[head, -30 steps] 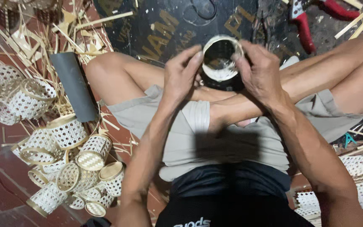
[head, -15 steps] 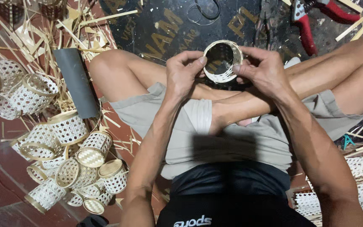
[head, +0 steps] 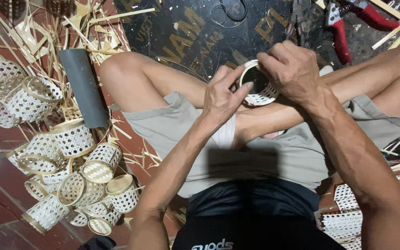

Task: The person sits cross-legged and assembles small cylindrical bamboo crafts. They fit a perforated bamboo cylinder over a plastic tube, apply glue to the rim, and weave thin bamboo strips around the cylinder to secure it. They repeat this process on multiple units.

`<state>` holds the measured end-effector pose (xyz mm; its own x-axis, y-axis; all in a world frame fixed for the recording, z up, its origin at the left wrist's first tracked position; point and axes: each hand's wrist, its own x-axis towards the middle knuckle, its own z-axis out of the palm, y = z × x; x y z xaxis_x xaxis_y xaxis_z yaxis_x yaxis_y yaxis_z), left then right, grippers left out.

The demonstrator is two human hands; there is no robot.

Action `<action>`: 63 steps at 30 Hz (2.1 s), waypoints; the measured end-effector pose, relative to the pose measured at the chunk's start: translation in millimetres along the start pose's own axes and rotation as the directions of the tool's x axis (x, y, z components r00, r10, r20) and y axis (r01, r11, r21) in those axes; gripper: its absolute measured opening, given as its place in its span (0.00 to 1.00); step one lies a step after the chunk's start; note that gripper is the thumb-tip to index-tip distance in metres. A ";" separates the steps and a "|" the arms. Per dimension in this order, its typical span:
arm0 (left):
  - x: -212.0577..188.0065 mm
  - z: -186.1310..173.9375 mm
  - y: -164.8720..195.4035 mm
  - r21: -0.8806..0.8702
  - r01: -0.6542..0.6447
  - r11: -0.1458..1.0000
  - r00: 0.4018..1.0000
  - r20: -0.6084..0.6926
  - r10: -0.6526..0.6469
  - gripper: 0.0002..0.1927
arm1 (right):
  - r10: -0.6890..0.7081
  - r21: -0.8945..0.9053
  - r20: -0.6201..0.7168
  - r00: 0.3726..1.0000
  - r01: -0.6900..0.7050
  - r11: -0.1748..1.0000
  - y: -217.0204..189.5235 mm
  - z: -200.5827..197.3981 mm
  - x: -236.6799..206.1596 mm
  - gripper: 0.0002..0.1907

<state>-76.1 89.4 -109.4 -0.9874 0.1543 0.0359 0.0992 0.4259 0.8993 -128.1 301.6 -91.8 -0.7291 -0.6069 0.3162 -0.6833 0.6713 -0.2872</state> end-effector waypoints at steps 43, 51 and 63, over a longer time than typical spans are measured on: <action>11.0 0.9 11.4 0.265 -0.257 0.929 0.966 0.038 0.256 0.12 | 0.142 0.058 -0.018 0.990 -0.140 0.988 -11.6 -1.4 -31.0 0.10; 19.5 2.1 9.0 0.395 -0.391 0.831 0.914 0.064 0.400 0.05 | 0.174 0.087 -0.020 0.985 -0.172 0.981 -12.4 2.3 -35.6 0.11; -2.8 -1.1 -8.0 0.150 -0.014 0.989 0.996 -0.088 0.027 0.15 | 0.583 0.615 0.388 0.714 -0.672 0.413 0.1 -7.8 -45.9 0.13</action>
<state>-74.3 84.5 -116.2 -0.9914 0.0865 0.0986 0.1301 0.5523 0.8234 -94.4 332.9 -99.2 -0.9337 -0.2066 -0.2924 0.1840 0.4236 -0.8869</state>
